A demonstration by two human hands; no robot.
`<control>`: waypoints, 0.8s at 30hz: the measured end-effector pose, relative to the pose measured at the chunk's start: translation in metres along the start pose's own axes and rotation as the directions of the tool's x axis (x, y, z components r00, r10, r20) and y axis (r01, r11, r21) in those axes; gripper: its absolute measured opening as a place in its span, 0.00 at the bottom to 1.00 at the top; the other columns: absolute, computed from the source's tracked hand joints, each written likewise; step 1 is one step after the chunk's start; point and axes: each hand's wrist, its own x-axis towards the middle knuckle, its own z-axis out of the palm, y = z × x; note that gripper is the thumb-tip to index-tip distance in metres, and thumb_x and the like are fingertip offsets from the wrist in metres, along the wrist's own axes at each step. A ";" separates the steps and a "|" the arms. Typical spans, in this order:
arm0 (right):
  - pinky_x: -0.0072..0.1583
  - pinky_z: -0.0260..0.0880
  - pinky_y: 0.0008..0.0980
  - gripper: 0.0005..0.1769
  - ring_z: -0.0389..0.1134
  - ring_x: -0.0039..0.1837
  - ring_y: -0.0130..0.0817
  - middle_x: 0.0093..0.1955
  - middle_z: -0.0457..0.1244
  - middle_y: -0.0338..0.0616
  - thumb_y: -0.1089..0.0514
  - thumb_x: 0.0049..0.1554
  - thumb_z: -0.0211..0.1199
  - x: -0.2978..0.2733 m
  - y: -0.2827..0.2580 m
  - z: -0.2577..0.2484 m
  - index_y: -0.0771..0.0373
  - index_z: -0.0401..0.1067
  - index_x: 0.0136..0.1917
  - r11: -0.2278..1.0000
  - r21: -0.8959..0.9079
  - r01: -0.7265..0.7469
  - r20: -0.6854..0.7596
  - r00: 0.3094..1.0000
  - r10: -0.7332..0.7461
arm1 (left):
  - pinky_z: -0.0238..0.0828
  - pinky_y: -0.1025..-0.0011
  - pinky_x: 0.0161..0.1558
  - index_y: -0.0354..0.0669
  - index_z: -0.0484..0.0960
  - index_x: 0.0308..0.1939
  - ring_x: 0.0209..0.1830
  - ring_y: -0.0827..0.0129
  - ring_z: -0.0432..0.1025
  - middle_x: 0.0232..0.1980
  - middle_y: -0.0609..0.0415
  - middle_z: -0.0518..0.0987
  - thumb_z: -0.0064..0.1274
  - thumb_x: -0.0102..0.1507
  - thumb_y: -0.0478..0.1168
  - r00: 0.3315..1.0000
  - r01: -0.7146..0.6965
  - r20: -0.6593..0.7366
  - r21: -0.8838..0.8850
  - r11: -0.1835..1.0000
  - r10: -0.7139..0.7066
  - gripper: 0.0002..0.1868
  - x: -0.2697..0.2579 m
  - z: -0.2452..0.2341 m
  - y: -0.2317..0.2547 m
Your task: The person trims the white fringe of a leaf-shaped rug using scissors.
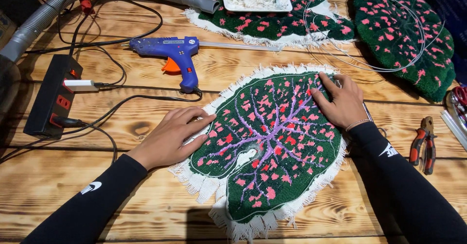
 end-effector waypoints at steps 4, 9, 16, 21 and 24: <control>0.73 0.47 0.49 0.35 0.58 0.70 0.56 0.66 0.60 0.62 0.32 0.64 0.50 0.000 -0.006 -0.005 0.48 0.67 0.78 0.994 -0.104 0.039 0.031 0.999 -0.036 | 0.53 0.55 0.67 0.47 0.73 0.69 0.67 0.55 0.64 0.61 0.49 0.73 0.49 0.67 0.50 1.000 0.000 -0.003 0.001 1.000 0.000 0.27 0.000 0.000 0.000; 0.73 0.48 0.52 0.33 0.59 0.70 0.56 0.67 0.60 0.61 0.35 0.63 0.51 0.005 -0.005 -0.007 0.50 0.69 0.75 0.982 -0.148 0.120 0.004 0.993 -0.121 | 0.54 0.55 0.67 0.46 0.73 0.69 0.67 0.54 0.64 0.62 0.48 0.73 0.49 0.67 0.50 1.000 -0.007 -0.016 0.006 1.000 0.007 0.27 0.000 0.001 0.001; 0.65 0.63 0.50 0.37 0.65 0.65 0.55 0.69 0.62 0.55 0.38 0.60 0.51 0.019 -0.010 -0.015 0.62 0.65 0.74 0.993 -0.028 0.119 0.115 0.987 -0.115 | 0.55 0.56 0.67 0.45 0.73 0.68 0.67 0.53 0.64 0.62 0.47 0.74 0.49 0.66 0.49 1.000 0.007 -0.025 0.001 1.000 -0.007 0.27 0.000 -0.002 0.005; 0.64 0.64 0.49 0.44 0.65 0.64 0.58 0.67 0.61 0.59 0.28 0.59 0.51 0.016 -0.041 -0.029 0.58 0.62 0.77 0.997 -0.061 0.056 0.195 0.980 -0.043 | 0.55 0.55 0.68 0.42 0.72 0.67 0.69 0.52 0.63 0.64 0.45 0.73 0.50 0.66 0.49 0.999 0.006 -0.046 -0.014 1.000 -0.007 0.27 -0.002 0.002 0.001; 0.65 0.64 0.48 0.47 0.66 0.64 0.58 0.67 0.60 0.60 0.24 0.56 0.52 0.017 -0.052 -0.033 0.56 0.63 0.77 0.995 -0.088 0.055 0.211 0.977 -0.035 | 0.54 0.55 0.68 0.41 0.71 0.67 0.70 0.51 0.63 0.65 0.45 0.73 0.50 0.66 0.49 0.998 0.013 -0.058 -0.019 1.000 -0.014 0.27 -0.003 0.002 0.001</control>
